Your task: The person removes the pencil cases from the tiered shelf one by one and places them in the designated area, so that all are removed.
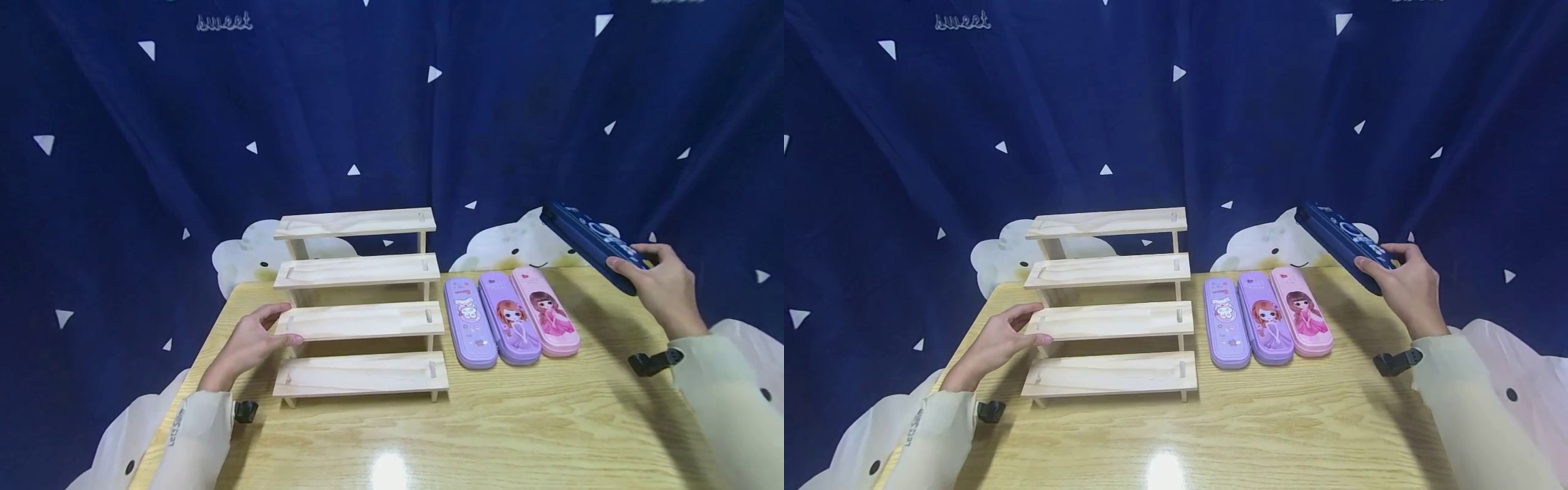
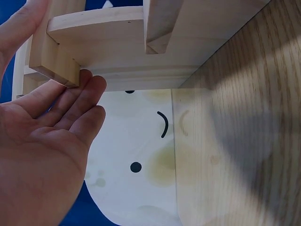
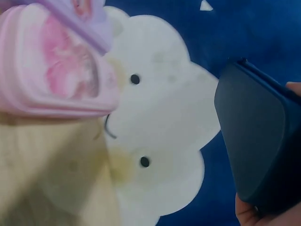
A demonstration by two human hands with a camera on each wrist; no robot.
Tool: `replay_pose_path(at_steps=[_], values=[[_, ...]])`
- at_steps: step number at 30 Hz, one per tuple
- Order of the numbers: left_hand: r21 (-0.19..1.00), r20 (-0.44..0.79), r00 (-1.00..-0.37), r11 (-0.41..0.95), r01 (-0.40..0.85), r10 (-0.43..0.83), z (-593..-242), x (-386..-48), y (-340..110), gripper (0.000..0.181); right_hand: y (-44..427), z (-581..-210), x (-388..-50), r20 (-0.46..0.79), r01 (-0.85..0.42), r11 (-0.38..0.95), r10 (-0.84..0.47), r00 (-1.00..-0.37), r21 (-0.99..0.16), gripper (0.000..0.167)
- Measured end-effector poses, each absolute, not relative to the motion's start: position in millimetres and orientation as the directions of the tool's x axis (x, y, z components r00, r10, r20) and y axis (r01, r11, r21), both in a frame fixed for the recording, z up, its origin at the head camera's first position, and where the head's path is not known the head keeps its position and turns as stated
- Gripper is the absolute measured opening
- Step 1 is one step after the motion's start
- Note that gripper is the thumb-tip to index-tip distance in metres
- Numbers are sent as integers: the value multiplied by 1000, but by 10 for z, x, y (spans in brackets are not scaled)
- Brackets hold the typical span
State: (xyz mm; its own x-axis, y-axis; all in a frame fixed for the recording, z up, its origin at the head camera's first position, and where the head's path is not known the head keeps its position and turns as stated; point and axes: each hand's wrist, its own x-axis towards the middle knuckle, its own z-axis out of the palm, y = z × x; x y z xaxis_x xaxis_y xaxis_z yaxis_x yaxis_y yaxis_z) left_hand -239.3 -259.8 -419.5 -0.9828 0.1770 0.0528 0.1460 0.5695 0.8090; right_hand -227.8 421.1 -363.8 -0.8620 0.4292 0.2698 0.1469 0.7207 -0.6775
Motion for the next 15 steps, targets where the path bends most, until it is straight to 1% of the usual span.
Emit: replay_pose_path(at_steps=[4,11,15], values=[[811,57,-983,566,149,177,-4182,-2402,-2593,85,4290,-3814,-2263,252,188,717,459,-852,-671,79],[807,47,-984,574,137,170,-4209,-2407,-2604,85,4401,-4127,-2270,110,285,685,471,-875,-670,90],[802,41,-986,583,131,165,-4234,-2412,-2604,86,4417,-4261,-2264,64,322,672,482,-874,-667,95]])
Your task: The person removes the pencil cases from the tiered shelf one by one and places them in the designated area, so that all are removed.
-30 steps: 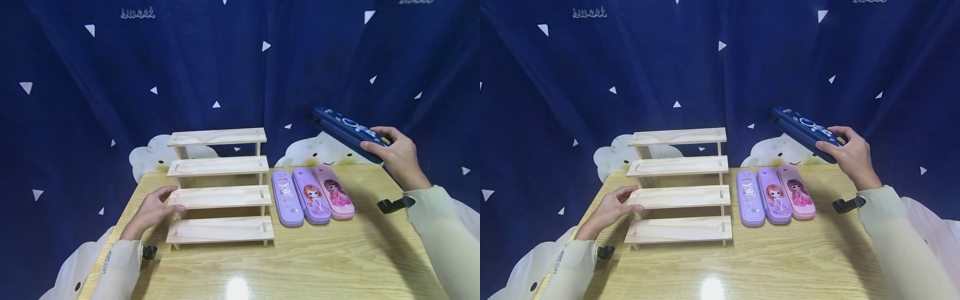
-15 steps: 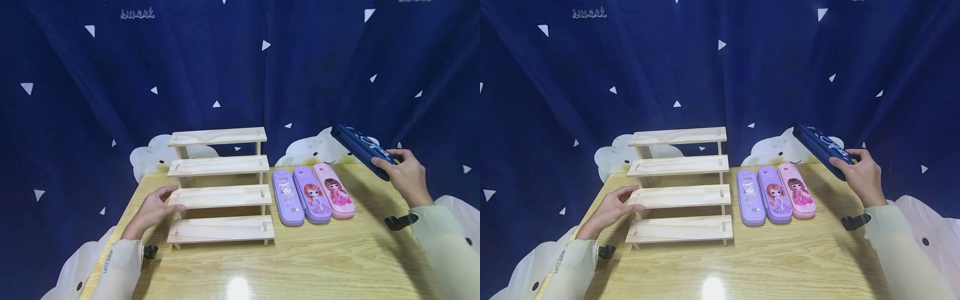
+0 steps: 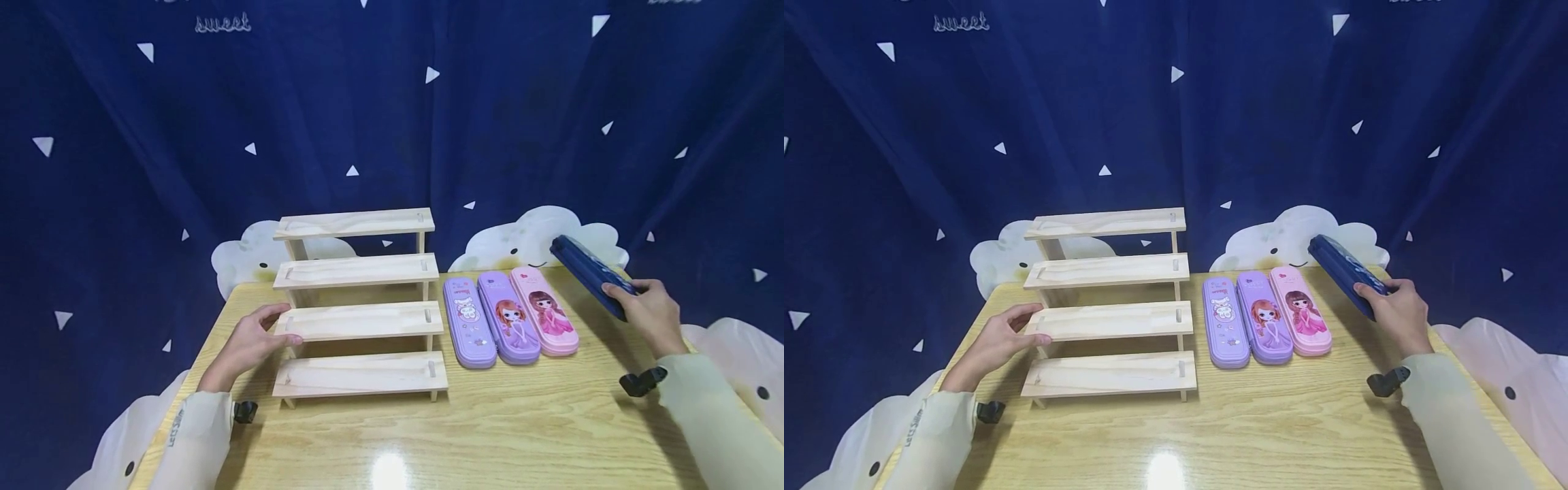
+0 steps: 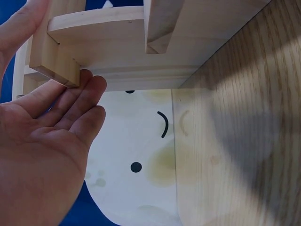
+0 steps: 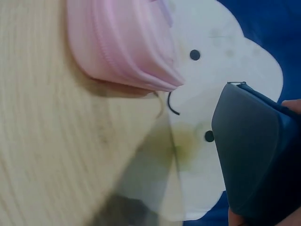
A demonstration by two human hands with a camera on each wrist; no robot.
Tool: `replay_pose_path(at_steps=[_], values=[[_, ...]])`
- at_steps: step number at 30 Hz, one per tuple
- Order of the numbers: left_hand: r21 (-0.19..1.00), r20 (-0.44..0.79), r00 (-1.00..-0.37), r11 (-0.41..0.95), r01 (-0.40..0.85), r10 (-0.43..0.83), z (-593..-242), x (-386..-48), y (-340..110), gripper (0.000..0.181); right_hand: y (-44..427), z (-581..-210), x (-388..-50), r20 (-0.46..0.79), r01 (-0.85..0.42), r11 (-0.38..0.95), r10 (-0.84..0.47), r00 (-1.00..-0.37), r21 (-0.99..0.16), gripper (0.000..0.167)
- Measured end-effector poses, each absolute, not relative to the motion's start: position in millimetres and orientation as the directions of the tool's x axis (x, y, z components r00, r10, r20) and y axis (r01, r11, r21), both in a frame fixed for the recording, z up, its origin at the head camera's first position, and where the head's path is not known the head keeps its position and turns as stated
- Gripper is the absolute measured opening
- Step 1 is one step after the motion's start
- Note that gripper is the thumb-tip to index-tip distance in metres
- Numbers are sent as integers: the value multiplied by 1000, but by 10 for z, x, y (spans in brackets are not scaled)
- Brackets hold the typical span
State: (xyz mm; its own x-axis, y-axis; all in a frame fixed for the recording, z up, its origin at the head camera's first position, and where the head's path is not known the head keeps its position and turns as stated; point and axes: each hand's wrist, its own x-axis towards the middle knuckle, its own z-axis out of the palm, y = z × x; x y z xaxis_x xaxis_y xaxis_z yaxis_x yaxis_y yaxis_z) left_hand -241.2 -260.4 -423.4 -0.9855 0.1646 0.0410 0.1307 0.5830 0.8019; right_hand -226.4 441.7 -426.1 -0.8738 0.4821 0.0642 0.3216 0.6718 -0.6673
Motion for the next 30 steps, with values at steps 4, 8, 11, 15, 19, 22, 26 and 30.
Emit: replay_pose_path(at_steps=[4,8,11,15,19,22,26,30], values=[[805,47,-985,577,137,168,-4248,-2416,-2612,87,4429,-4367,-2269,39,342,666,487,-872,-663,96],[802,55,-984,580,143,167,-4250,-2422,-2616,88,4433,-4464,-2271,6,368,667,487,-873,-647,98],[801,53,-985,582,140,165,-4255,-2426,-2622,88,4416,-4532,-2273,-14,375,675,476,-879,-636,100],[805,52,-985,576,139,164,-4260,-2421,-2620,87,4376,-4598,-2278,-16,362,671,463,-886,-646,99],[810,47,-985,571,135,165,-4264,-2414,-2606,87,4343,-4618,-2278,-31,381,662,476,-879,-646,100],[807,42,-985,576,131,165,-4260,-2413,-2598,87,4325,-4617,-2280,-48,404,668,484,-874,-625,102],[804,36,-987,581,123,158,-4249,-2418,-2590,87,4296,-4610,-2287,-52,414,685,483,-874,-600,102],[805,34,-988,582,118,153,-4248,-2427,-2596,87,4255,-4627,-2293,-18,389,720,464,-885,-574,99]])
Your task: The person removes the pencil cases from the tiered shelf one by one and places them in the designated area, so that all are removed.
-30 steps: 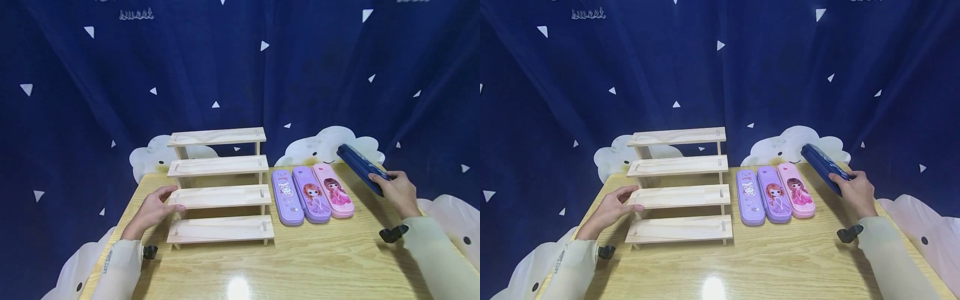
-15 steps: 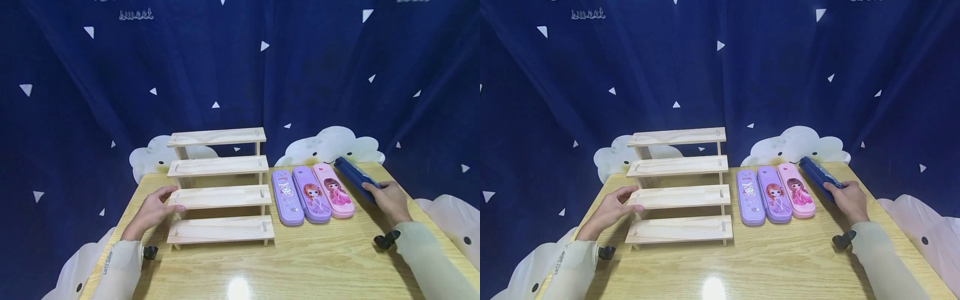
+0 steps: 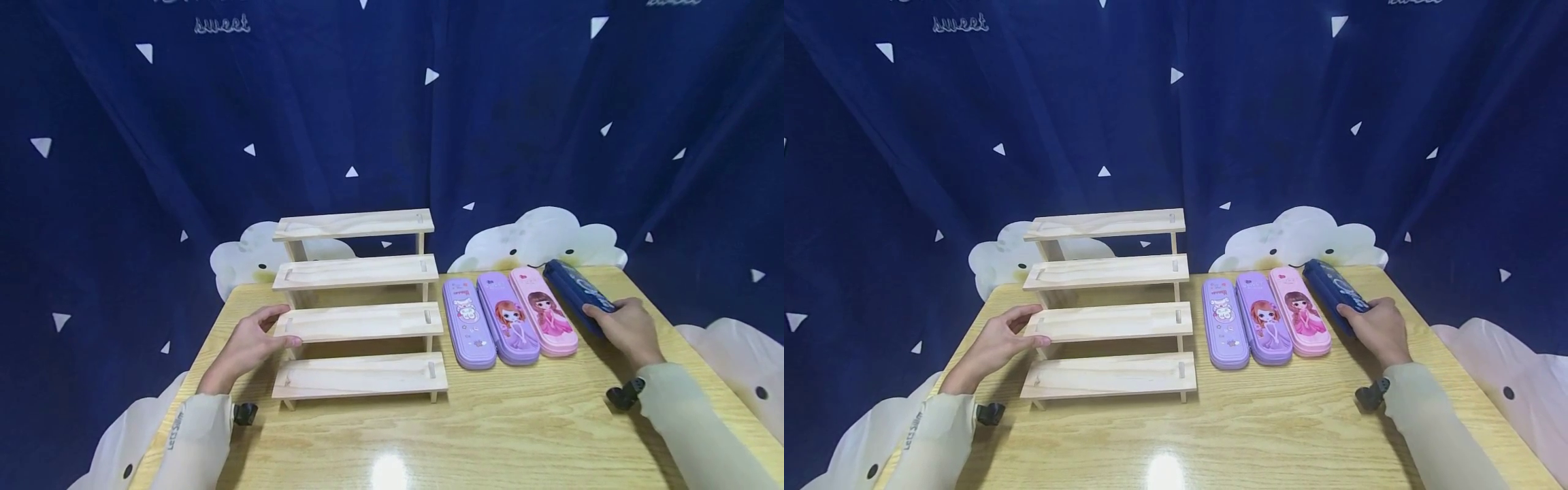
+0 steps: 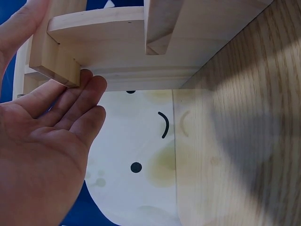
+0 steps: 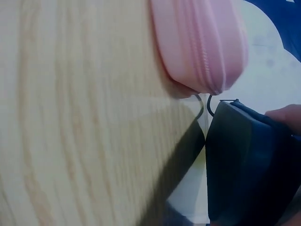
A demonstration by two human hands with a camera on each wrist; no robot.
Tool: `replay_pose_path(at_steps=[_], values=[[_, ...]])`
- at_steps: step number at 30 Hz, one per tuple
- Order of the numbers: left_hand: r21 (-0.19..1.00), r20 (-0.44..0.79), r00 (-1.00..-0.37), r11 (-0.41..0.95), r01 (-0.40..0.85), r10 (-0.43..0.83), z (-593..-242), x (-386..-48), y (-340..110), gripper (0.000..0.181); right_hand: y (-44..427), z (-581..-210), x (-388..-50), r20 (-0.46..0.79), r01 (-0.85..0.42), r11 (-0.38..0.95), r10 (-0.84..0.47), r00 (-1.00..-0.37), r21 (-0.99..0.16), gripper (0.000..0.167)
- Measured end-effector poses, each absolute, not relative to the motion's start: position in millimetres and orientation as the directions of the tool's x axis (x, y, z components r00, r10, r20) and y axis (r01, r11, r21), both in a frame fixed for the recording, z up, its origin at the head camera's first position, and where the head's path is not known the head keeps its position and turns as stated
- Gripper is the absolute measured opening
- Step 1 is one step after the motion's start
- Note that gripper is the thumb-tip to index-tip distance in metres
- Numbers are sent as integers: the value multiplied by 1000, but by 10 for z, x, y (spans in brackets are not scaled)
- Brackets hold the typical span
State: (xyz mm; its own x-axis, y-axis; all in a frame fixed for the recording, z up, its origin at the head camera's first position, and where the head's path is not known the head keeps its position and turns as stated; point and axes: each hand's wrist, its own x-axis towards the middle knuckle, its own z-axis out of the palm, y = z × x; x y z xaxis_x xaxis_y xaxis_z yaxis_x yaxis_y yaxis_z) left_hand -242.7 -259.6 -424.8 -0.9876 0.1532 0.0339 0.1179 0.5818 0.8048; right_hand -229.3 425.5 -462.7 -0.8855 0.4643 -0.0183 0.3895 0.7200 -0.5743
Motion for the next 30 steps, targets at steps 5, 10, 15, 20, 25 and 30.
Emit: replay_pose_path(at_steps=[5,10,15,20,25,30], values=[[811,31,-987,574,117,158,-4254,-2414,-2602,87,4195,-4694,-2301,35,336,762,425,-905,-553,92],[809,40,-985,574,130,168,-4259,-2395,-2599,87,4150,-4739,-2309,4,348,781,409,-912,-518,96],[810,57,-984,568,145,170,-4235,-2394,-2593,85,4085,-4719,-2303,5,355,789,413,-911,-501,97],[811,55,-984,568,142,168,-4204,-2391,-2583,85,4055,-4741,-2307,-1,367,781,425,-905,-505,100],[804,48,-985,579,136,164,-4215,-2408,-2589,85,4062,-4780,-2294,0,354,784,411,-912,-509,101],[804,35,-987,582,122,159,-4241,-2415,-2610,88,4068,-4788,-2283,1,329,807,378,-926,-491,99]])
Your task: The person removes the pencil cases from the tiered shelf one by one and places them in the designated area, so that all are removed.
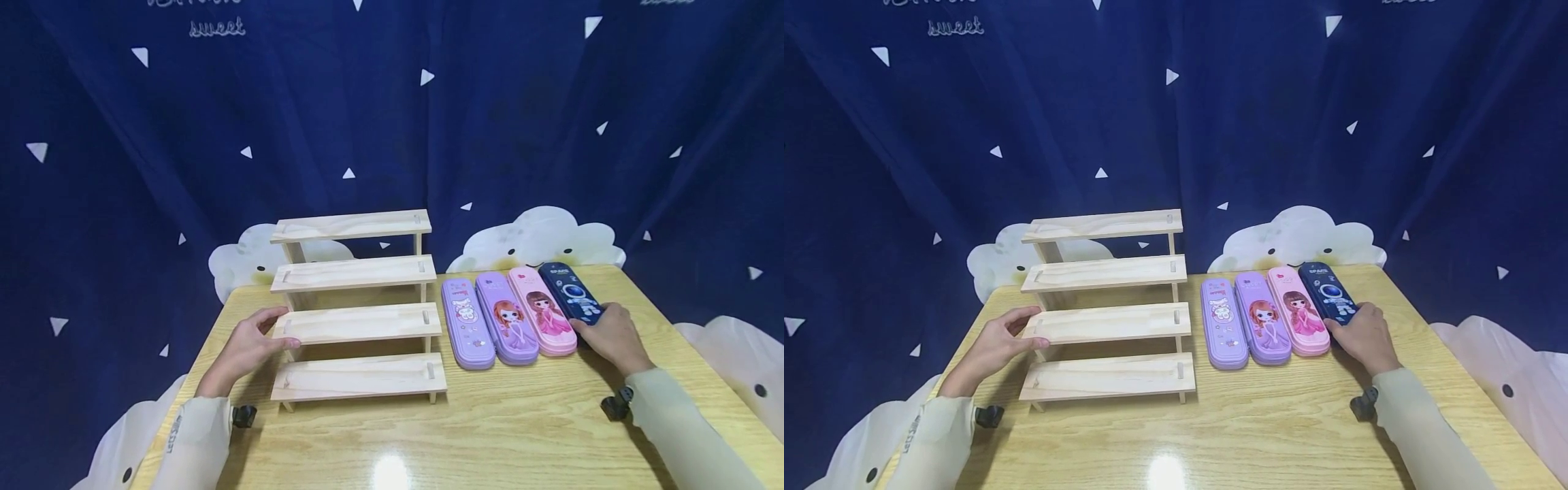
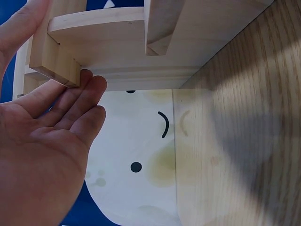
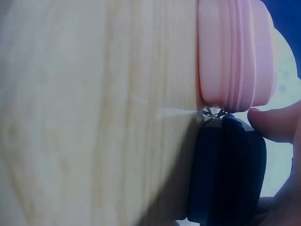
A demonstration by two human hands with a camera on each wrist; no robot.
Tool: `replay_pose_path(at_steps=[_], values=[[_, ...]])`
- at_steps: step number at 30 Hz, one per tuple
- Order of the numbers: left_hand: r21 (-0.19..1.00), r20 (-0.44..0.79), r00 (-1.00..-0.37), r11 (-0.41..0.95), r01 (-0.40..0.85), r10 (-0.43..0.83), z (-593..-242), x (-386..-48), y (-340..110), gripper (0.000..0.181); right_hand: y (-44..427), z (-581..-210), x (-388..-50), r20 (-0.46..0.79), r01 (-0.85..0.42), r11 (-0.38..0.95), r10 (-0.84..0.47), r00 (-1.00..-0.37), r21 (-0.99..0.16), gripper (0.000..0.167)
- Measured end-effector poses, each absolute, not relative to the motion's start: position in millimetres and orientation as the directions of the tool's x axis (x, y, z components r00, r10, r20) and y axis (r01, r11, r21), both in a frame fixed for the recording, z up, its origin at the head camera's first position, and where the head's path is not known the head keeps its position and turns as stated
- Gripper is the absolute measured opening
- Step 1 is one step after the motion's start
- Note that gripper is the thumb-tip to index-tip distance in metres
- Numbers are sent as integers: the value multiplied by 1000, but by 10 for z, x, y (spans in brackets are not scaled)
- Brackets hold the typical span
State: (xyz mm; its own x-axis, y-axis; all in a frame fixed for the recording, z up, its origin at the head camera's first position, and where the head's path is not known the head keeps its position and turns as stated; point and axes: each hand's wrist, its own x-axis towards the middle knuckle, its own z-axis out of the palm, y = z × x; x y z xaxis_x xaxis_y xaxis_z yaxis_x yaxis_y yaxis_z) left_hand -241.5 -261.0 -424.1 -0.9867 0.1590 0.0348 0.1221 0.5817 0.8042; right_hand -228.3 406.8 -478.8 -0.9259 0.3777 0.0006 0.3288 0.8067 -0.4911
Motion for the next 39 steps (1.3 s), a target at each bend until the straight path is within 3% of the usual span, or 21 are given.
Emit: replay_pose_path(at_steps=[16,39], values=[[811,46,-983,568,139,176,-4209,-2396,-2599,85,4015,-4752,-2215,-4,289,827,328,-945,-482,95],[813,47,-985,566,136,168,-4206,-2427,-2598,85,3977,-4730,-2224,-51,328,811,348,-936,-485,99]])
